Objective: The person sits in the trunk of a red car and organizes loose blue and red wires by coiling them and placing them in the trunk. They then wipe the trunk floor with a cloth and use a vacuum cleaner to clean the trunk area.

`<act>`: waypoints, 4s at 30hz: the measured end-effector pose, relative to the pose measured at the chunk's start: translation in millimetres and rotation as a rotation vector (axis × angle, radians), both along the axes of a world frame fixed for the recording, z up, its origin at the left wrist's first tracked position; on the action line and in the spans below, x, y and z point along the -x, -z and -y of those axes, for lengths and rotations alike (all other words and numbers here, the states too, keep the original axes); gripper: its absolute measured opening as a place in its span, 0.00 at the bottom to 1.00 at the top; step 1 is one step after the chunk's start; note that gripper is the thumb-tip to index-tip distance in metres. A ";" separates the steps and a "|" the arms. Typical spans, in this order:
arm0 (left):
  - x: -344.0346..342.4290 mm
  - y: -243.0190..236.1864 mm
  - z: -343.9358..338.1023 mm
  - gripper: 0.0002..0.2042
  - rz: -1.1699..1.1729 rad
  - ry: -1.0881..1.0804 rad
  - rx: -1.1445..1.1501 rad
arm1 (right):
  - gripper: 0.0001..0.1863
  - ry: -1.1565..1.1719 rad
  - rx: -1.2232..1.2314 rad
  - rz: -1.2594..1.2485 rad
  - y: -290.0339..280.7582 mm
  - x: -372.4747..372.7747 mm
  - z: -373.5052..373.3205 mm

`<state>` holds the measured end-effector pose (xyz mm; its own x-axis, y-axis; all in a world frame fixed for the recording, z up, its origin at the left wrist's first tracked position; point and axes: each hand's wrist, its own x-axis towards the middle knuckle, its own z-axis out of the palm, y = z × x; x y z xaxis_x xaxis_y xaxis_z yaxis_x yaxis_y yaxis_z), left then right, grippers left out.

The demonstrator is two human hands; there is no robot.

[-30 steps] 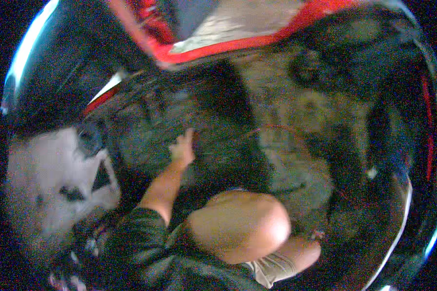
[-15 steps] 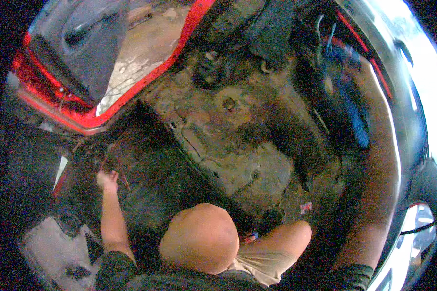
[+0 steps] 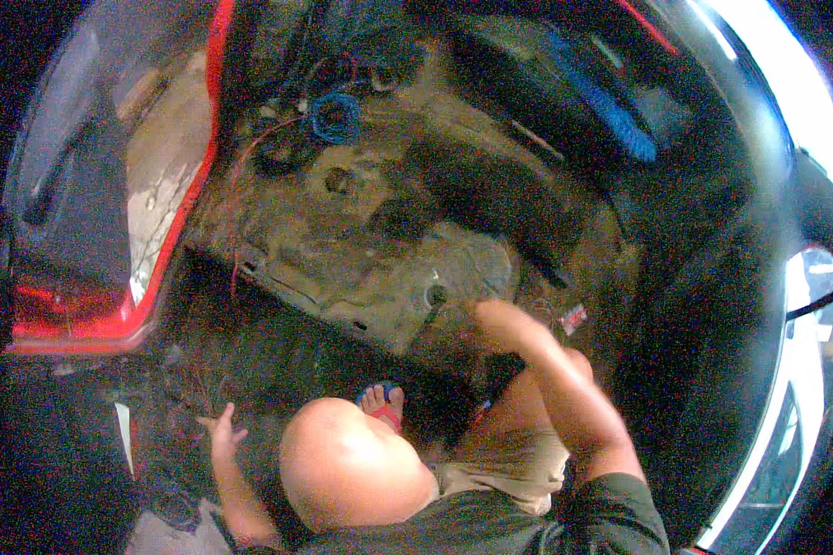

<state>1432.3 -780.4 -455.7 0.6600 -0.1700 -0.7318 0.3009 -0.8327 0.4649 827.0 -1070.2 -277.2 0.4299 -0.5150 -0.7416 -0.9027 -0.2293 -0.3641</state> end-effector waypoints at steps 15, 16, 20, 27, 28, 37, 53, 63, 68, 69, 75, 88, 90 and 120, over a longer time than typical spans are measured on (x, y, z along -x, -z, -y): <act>289.7 -392.8 250.9 0.14 0.150 1.143 1.745 | 0.18 0.257 0.097 0.224 66.2 -5.0 -55.1; 302.9 -407.6 246.9 0.14 0.004 1.177 1.858 | 0.18 0.272 0.106 0.210 67.2 -5.4 -50.3; 351.9 -424.6 238.6 0.13 -0.427 1.272 1.999 | 0.20 0.296 0.098 0.252 73.9 7.7 -49.0; 380.2 -422.4 231.7 0.13 -0.681 1.307 1.989 | 0.19 0.330 0.137 0.254 57.1 1.9 -53.0; 382.5 -420.9 231.1 0.13 -0.700 1.304 1.984 | 0.18 0.335 0.152 0.253 62.4 6.6 -55.9; 383.6 -418.6 227.1 0.12 -0.806 1.288 1.905 | 0.43 0.724 0.390 -0.193 111.2 202.7 -34.2; 373.7 -412.4 218.9 0.11 -0.884 1.237 1.743 | 0.39 0.683 0.239 -0.243 160.1 155.7 -35.2; 376.9 -411.8 225.1 0.10 -0.932 1.210 1.772 | 0.37 0.807 0.259 -0.285 187.2 199.1 -38.9; 366.7 -409.1 225.3 0.10 -0.887 1.197 1.774 | 0.29 0.730 0.298 -0.358 175.8 188.9 -34.9; 364.7 -410.1 225.7 0.10 -0.868 1.193 1.772 | 0.27 0.727 0.221 -0.360 178.3 182.9 -27.2; 371.7 -409.3 228.9 0.09 -0.892 1.204 1.721 | 0.19 0.738 0.400 -0.203 142.2 159.8 -26.9; 367.6 -414.3 276.0 0.12 0.106 1.503 1.678 | 0.30 1.515 0.426 -0.490 189.6 292.0 -80.4; 385.8 -388.8 286.4 0.13 0.357 1.808 1.597 | 0.33 1.549 0.432 -0.672 186.0 319.9 -100.8; 380.5 -272.8 330.9 0.12 0.077 1.885 0.887 | 0.27 1.091 0.059 1.474 -26.4 -39.9 -12.0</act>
